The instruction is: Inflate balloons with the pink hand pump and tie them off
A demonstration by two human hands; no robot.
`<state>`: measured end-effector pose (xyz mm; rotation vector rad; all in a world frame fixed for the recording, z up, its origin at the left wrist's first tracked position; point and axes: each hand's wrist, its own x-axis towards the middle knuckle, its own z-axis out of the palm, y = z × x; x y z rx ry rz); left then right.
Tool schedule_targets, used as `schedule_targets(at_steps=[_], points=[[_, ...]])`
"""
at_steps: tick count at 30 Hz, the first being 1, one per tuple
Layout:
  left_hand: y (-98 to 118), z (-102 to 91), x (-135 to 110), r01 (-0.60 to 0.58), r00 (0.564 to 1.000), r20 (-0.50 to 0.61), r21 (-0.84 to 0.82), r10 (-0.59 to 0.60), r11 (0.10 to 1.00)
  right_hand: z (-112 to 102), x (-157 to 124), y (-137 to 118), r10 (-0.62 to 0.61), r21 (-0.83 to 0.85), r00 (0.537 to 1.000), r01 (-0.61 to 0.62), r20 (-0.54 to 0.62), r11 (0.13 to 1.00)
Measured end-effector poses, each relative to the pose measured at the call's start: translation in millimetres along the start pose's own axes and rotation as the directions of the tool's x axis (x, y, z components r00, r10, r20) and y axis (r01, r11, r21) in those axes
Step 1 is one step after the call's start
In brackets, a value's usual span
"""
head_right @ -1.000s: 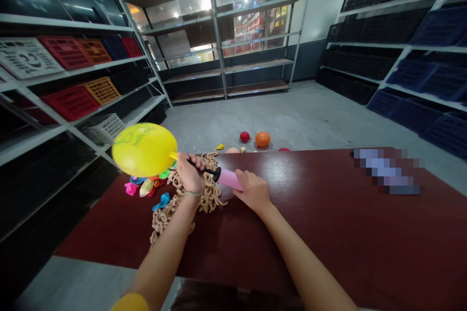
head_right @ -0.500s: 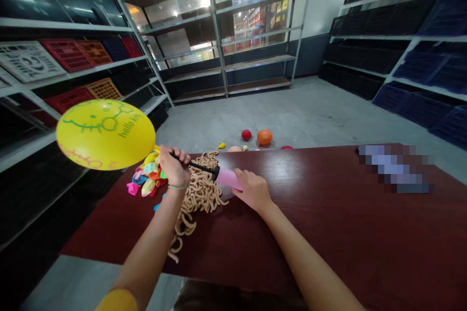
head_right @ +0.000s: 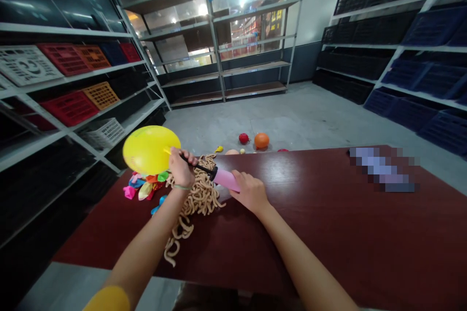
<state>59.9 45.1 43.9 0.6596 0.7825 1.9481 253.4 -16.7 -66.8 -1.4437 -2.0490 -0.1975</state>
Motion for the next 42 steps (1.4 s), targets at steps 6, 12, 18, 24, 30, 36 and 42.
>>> schedule_targets(at_steps=[6,12,18,24,30,36,42], points=[[1.2,11.2,4.4,-0.070,0.996,-0.062,0.010,0.070,0.998,4.1,0.3,4.4,0.051,0.013,0.998,-0.051,-0.030,0.999],[-56.4,23.9,-41.4,0.022,1.000,-0.002,0.087,-0.021,0.996,-1.1,-1.8,6.4,0.101,-0.006,0.992,-0.102,-0.070,0.995],[-28.2,15.6,-11.9,0.033,0.998,0.056,0.101,-0.038,0.994,-3.7,-1.5,-1.5,0.052,-0.009,0.997,-0.052,-0.048,0.999],[12.6,21.7,22.8,-0.074,0.997,0.029,0.049,0.072,0.996,3.2,-0.5,0.2,0.058,0.021,0.996,-0.056,-0.073,0.998],[-44.1,34.0,-19.2,0.050,0.999,0.018,0.104,-0.052,0.993,1.1,0.4,4.9,0.116,-0.003,0.988,-0.117,-0.100,0.993],[-55.5,24.9,-18.4,0.103,0.994,0.015,0.069,-0.104,0.992,-4.7,-1.8,1.5,0.089,-0.056,0.992,-0.095,-0.088,0.994],[-7.7,17.5,29.9,0.016,1.000,-0.007,0.018,-0.016,1.000,-0.6,0.4,0.4,0.062,-0.038,0.993,-0.066,-0.102,0.997]])
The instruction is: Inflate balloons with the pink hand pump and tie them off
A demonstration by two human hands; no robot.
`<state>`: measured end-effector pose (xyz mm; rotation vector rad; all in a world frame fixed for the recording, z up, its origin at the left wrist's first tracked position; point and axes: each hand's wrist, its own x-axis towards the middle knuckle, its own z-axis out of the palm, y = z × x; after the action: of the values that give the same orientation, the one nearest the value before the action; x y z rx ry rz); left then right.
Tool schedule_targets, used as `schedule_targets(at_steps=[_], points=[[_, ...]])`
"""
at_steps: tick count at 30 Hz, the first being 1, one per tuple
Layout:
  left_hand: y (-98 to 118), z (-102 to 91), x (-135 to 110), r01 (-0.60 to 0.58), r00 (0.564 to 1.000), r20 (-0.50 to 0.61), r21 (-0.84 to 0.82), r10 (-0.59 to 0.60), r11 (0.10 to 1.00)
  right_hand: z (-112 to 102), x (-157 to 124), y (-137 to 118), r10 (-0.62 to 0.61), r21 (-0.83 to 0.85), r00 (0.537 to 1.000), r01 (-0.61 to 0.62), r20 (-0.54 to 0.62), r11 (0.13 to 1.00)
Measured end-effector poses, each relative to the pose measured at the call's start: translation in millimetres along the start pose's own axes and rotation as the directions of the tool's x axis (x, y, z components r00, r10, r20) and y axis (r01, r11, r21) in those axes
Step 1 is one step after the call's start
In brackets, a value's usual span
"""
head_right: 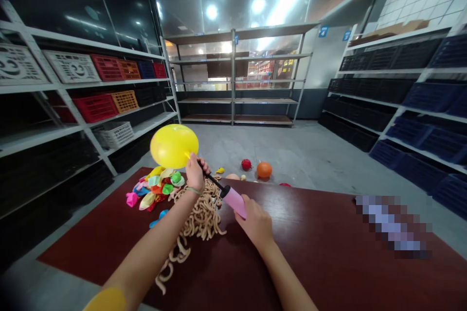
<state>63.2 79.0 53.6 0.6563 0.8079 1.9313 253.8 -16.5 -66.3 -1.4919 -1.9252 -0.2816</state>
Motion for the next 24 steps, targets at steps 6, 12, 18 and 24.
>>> schedule_targets(at_steps=[6,12,18,24], points=[[-31.5,7.2,-19.8,0.034,0.995,-0.094,-0.035,-0.037,0.999,2.4,3.1,1.4,0.023,-0.037,1.000,-0.024,-0.005,0.999],[-64.1,1.7,-48.2,0.124,0.992,0.000,0.014,-0.124,0.992,-2.5,-0.6,3.3,0.005,-0.078,1.000,-0.004,0.015,0.997],[-1.6,-14.3,8.5,0.019,0.999,-0.032,0.016,-0.018,1.000,-0.1,0.3,-2.0,-0.047,-0.044,0.999,0.048,0.024,0.998],[11.8,-4.7,18.8,-0.039,0.997,-0.068,-0.020,0.038,0.999,3.5,3.5,1.2,0.002,-0.052,1.000,-0.003,-0.026,0.999]])
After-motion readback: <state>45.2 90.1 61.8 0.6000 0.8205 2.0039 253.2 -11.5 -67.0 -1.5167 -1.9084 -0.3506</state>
